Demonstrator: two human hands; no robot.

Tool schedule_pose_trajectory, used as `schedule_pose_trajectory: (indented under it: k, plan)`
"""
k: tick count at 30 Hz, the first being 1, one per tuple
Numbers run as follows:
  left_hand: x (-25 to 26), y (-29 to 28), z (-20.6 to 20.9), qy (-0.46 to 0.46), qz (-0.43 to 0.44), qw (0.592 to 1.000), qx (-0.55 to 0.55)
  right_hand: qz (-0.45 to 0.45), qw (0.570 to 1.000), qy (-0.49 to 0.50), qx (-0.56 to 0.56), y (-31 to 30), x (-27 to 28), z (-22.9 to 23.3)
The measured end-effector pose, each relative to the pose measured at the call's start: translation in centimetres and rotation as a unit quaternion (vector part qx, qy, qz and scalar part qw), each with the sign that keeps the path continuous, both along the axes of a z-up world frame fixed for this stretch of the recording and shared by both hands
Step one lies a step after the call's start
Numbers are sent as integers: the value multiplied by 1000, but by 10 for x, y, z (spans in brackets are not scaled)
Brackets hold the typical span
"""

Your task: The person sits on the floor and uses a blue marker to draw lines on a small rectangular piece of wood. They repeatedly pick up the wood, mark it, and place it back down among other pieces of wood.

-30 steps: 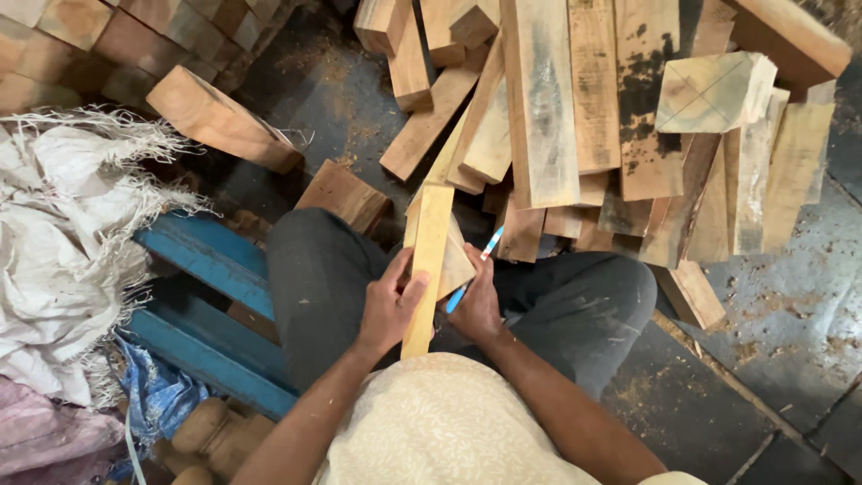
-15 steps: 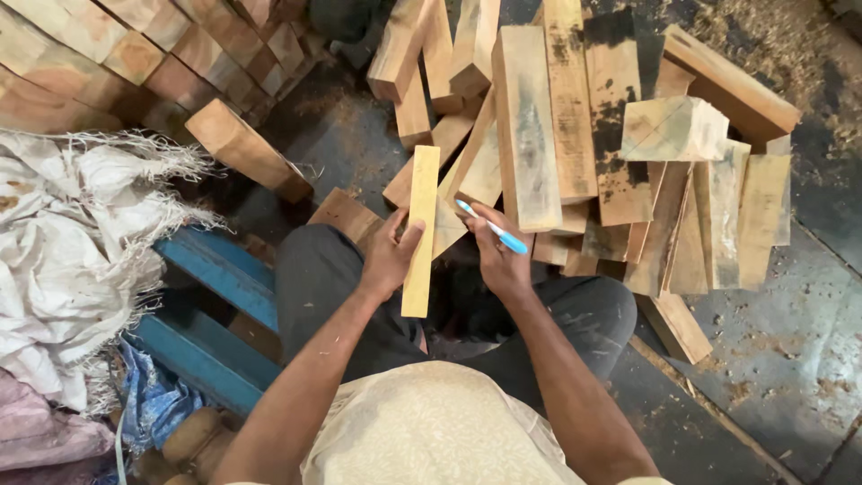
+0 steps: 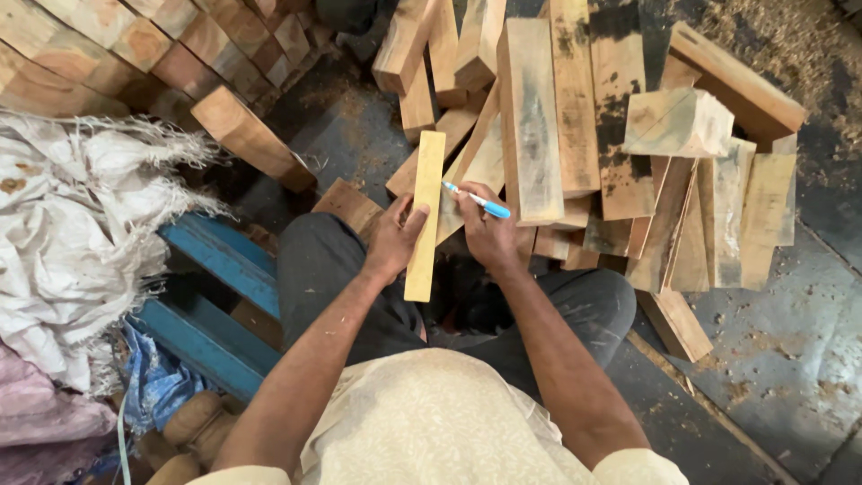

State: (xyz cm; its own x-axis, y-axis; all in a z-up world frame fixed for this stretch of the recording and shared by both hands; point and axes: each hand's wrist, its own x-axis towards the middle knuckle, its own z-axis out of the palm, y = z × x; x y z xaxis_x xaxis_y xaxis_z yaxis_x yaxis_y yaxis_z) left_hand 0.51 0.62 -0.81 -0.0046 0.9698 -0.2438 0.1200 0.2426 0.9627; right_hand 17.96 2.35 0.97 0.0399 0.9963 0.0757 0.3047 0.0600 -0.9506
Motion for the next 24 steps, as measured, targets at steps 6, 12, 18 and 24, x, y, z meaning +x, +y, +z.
schedule_pose_trajectory:
  k: [6,12,18,24]
  plan:
    - [0,1,0,22,3,1000,12,41,985,-140,-88,-22,3,28]
    - [0,2,0,14,5,1000,5,248,948,-114,-166,-106,22,28]
    - [-18,1,-2,-86,45,994,-57,8,985,-136,-108,-100,25,-42]
    - [-107,-17,15,-121,212,970,-15,-89,988,-121,40,-75,-23,-109]
